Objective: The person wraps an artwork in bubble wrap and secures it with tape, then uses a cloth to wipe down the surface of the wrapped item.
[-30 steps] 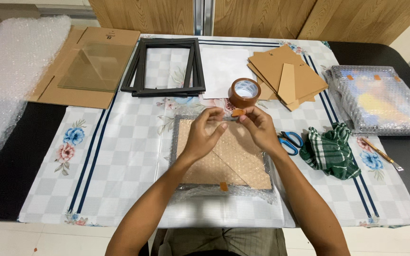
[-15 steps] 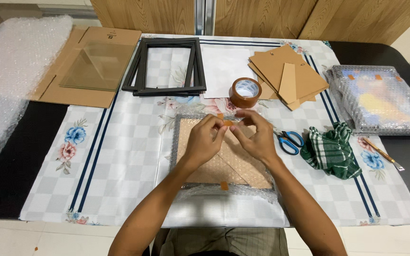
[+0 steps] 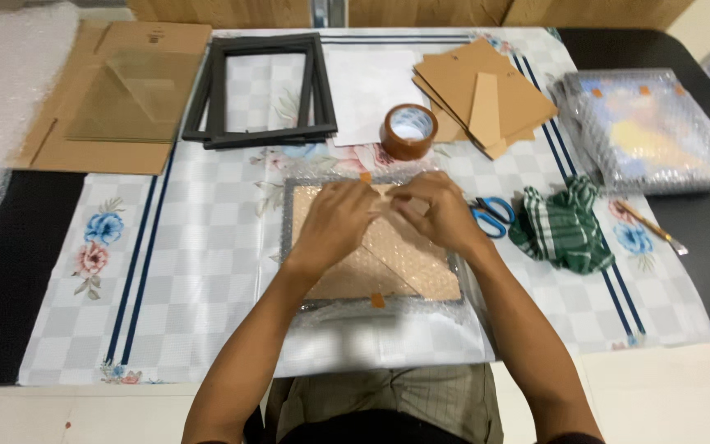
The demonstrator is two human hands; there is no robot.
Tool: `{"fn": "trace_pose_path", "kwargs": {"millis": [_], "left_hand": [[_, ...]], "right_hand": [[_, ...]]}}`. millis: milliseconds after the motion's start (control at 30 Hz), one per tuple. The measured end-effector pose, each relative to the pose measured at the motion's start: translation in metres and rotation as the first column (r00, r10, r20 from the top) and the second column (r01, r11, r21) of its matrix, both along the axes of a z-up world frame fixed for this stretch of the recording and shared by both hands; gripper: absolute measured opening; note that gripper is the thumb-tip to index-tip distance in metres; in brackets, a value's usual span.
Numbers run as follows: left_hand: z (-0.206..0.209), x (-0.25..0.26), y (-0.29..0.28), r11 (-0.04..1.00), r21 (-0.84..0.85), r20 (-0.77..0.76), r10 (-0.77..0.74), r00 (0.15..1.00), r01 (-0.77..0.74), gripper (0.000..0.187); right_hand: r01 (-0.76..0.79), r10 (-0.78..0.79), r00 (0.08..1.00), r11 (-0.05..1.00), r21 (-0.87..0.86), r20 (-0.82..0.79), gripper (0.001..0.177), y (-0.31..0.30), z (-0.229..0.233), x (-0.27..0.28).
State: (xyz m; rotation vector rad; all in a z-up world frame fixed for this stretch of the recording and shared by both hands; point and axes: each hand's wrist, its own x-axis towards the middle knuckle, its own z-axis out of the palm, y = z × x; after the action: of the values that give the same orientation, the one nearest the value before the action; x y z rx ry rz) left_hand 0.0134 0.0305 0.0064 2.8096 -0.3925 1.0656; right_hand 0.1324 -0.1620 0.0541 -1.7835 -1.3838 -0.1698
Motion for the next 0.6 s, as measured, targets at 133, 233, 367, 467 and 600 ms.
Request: {"fn": "trace_pose_path", "kwargs": {"millis": [133,233,367,467,600], "left_hand": [[0.025,-0.013,-0.014,0.998,-0.039,-0.044,0.046,0.998,-0.048,0.034],[0.017,-0.018,-0.051,0.983,-0.157,-0.170,-0.126,0.977,0.099,0.025],[-0.018,-0.025,-0.112,0.947,-0.085,-0.241,-0.321,0.916,0.309,0.051],[-0.036,-0.018,-0.130,0.949,0.016,-0.268,-0.298,0.916,0.314,0.056],[-0.029,-0.020,-0.133,0.952,-0.060,-0.356,-0.300,0.885,0.299,0.041]], "right_hand": [[0.067,-0.062,0.996,0.994,0.083,-0.070,0.021,-0.026,-0.013,0.022],[0.148,-0.093,0.956,0.972,0.185,-0.277,0.016,-0.062,-0.018,0.015],[0.144,-0.046,0.921,0.963,0.230,-0.386,0.013,-0.109,-0.028,-0.007],[0.126,-0.007,0.910,0.956,0.263,-0.414,0.023,-0.132,-0.034,-0.028],[0.039,0.020,0.939,0.986,0.164,-0.342,0.062,-0.156,-0.038,-0.058]]}}
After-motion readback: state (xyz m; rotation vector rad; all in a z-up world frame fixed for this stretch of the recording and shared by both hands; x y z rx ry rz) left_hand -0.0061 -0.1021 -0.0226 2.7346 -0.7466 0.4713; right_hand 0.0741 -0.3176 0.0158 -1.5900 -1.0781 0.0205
